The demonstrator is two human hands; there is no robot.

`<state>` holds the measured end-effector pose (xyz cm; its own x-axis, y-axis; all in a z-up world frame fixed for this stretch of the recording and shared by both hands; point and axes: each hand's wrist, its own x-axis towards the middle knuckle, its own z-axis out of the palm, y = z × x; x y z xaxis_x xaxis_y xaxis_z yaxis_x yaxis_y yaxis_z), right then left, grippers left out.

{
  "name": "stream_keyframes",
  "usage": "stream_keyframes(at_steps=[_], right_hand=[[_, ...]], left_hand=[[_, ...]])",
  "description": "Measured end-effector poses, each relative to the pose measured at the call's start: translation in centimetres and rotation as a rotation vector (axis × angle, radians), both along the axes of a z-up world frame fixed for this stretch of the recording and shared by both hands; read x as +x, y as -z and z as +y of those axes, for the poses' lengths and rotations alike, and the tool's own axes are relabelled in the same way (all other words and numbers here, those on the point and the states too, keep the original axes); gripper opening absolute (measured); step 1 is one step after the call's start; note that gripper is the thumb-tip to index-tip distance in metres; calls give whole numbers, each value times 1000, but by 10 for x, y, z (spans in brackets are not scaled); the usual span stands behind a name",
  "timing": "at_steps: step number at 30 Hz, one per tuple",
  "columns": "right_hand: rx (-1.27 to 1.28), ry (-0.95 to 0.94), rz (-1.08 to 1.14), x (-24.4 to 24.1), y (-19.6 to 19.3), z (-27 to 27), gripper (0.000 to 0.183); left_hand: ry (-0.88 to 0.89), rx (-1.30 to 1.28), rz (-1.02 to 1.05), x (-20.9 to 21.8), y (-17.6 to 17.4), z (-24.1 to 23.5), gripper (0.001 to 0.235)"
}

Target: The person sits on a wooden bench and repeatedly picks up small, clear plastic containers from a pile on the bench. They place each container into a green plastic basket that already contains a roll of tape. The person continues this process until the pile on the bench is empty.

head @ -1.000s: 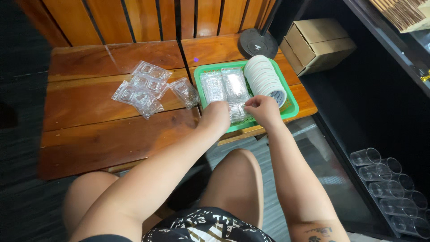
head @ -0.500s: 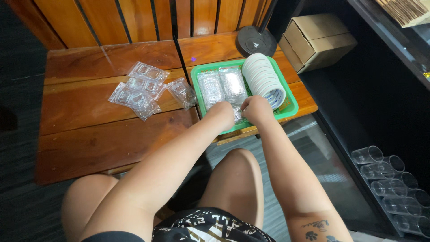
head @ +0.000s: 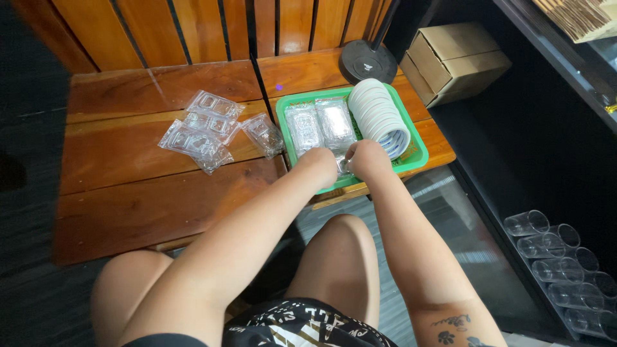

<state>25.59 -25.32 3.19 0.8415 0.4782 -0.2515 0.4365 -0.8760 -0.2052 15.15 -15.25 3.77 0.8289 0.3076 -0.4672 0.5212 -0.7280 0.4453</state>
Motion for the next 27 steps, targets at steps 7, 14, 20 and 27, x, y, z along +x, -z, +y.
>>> stream_keyframes(at_steps=[7,14,20,27], right_hand=[[189,-1,6,-51,-55,-2,33],[427,-163,-55,-124,-64,45,27],[369,-384,-95,-151,11,101,27],[222,-571,-495,-152,54,141,33]], left_hand=[[-142,-78,-261,-64,-87,64,35],[-429,-82,-572,-111,-29,127,23],[-611,-123,-609,-141,96,149,21],[-546,73,-810,-172,104,137,9]])
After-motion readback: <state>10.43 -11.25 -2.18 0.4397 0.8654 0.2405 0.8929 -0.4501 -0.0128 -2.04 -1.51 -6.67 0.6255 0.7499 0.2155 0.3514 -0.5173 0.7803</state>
